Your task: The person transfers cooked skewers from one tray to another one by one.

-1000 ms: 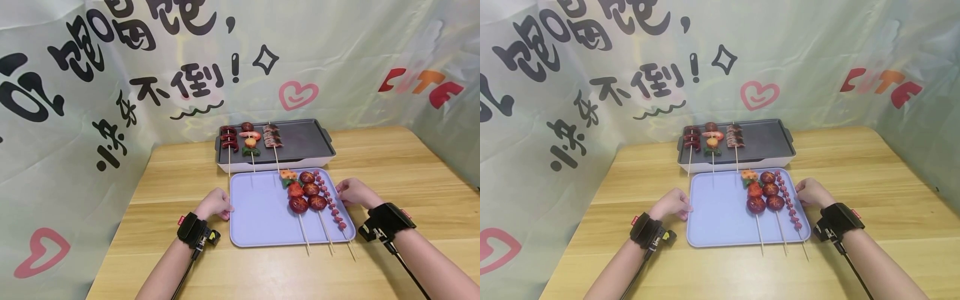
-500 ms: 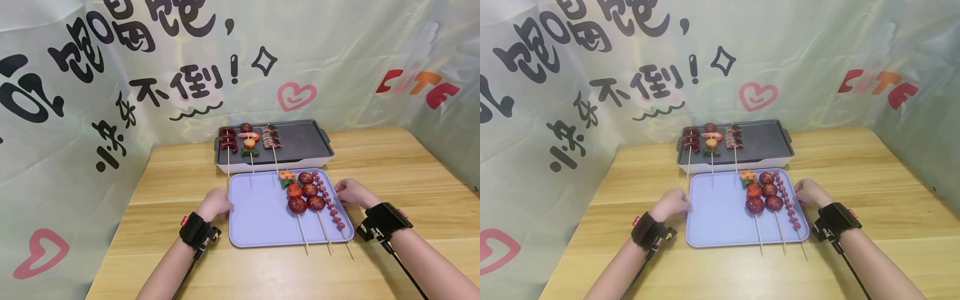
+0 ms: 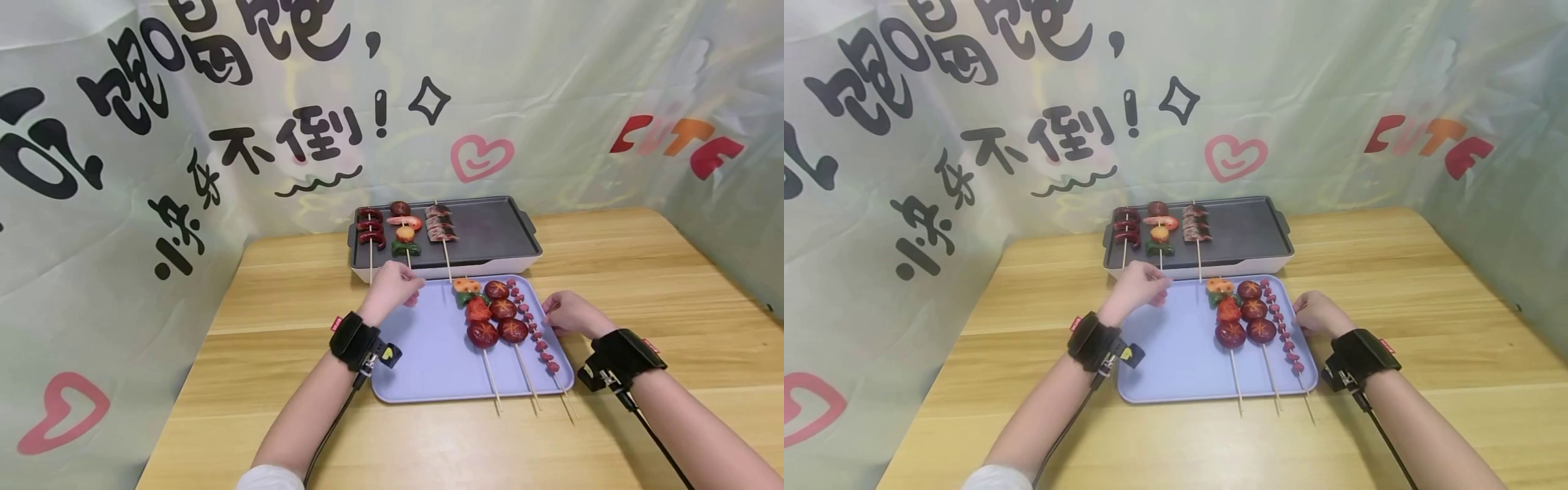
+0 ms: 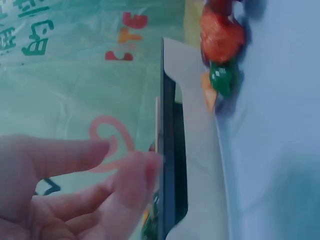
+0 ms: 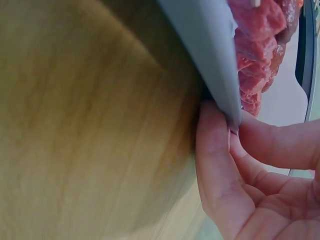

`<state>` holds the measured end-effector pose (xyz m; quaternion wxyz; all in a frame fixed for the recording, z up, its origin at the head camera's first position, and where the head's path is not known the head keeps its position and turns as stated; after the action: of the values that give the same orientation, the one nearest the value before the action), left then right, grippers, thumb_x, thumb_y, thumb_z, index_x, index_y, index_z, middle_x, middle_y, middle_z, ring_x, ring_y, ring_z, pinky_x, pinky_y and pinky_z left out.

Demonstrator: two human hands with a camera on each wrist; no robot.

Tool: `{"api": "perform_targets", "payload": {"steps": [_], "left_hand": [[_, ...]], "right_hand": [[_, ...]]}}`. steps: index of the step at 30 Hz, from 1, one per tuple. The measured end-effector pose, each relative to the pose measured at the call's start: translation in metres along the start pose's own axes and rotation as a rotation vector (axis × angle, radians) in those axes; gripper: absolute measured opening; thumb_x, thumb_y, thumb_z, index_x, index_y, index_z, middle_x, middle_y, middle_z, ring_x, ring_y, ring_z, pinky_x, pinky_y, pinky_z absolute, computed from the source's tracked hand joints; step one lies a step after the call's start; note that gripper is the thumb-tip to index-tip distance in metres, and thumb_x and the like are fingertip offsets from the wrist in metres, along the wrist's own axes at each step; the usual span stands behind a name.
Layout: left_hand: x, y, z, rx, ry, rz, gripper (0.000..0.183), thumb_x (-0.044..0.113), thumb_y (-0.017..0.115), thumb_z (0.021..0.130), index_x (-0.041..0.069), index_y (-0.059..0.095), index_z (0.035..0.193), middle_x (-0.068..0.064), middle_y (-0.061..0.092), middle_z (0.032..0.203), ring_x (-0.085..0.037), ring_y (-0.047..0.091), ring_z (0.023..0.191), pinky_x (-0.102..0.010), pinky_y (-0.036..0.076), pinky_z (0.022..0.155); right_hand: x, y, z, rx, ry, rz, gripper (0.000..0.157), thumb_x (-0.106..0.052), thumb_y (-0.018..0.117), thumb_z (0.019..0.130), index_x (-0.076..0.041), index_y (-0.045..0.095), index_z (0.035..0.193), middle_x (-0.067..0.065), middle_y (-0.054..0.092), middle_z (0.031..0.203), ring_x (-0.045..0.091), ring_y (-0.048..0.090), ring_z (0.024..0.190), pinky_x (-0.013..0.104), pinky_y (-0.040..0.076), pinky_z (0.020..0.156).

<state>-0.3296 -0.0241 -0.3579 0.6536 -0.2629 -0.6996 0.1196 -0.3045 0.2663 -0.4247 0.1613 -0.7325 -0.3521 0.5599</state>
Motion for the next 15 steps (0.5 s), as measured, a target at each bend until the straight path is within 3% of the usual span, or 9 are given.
{"api": "perform_targets", "payload": {"steps": [3,7,15], "left_hand": [[0.007,0.006,0.01,0.047,0.001,-0.116,0.015,0.012,0.063,0.086,-0.002,0.065,0.086,-0.01,0.064,0.068,-0.013,0.062,0.054,-0.023,0.057,0.053],[0.02,0.013,0.019,0.103,0.04,-0.161,0.017,0.012,0.063,0.086,-0.005,0.066,0.085,-0.013,0.065,0.068,-0.015,0.063,0.054,-0.023,0.057,0.052],[0.023,0.026,0.037,0.171,0.0,0.01,0.022,0.02,0.064,0.085,-0.001,0.069,0.08,-0.008,0.066,0.063,-0.013,0.063,0.054,-0.017,0.048,0.05]], "right_hand": [[0.001,-0.001,0.0,0.0,0.004,-0.001,0.017,0.009,0.054,0.076,0.015,0.047,0.09,0.014,0.05,0.077,0.015,0.053,0.065,0.027,0.055,0.057],[0.001,-0.001,0.0,-0.002,0.013,-0.002,0.016,0.009,0.054,0.077,0.014,0.047,0.09,0.014,0.05,0.078,0.015,0.054,0.065,0.028,0.055,0.057],[0.003,0.001,0.0,0.0,0.032,-0.01,0.016,0.008,0.053,0.078,0.013,0.046,0.091,0.015,0.049,0.079,0.018,0.054,0.067,0.029,0.055,0.058]]}}
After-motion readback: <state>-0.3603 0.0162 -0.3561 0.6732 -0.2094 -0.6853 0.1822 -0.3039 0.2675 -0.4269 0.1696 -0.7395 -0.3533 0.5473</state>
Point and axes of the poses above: each hand's wrist, its own z-axis towards the middle knuckle, its own y-axis out of the palm, x = y × z, the point moved 9 cm from there along z, towards the middle knuckle
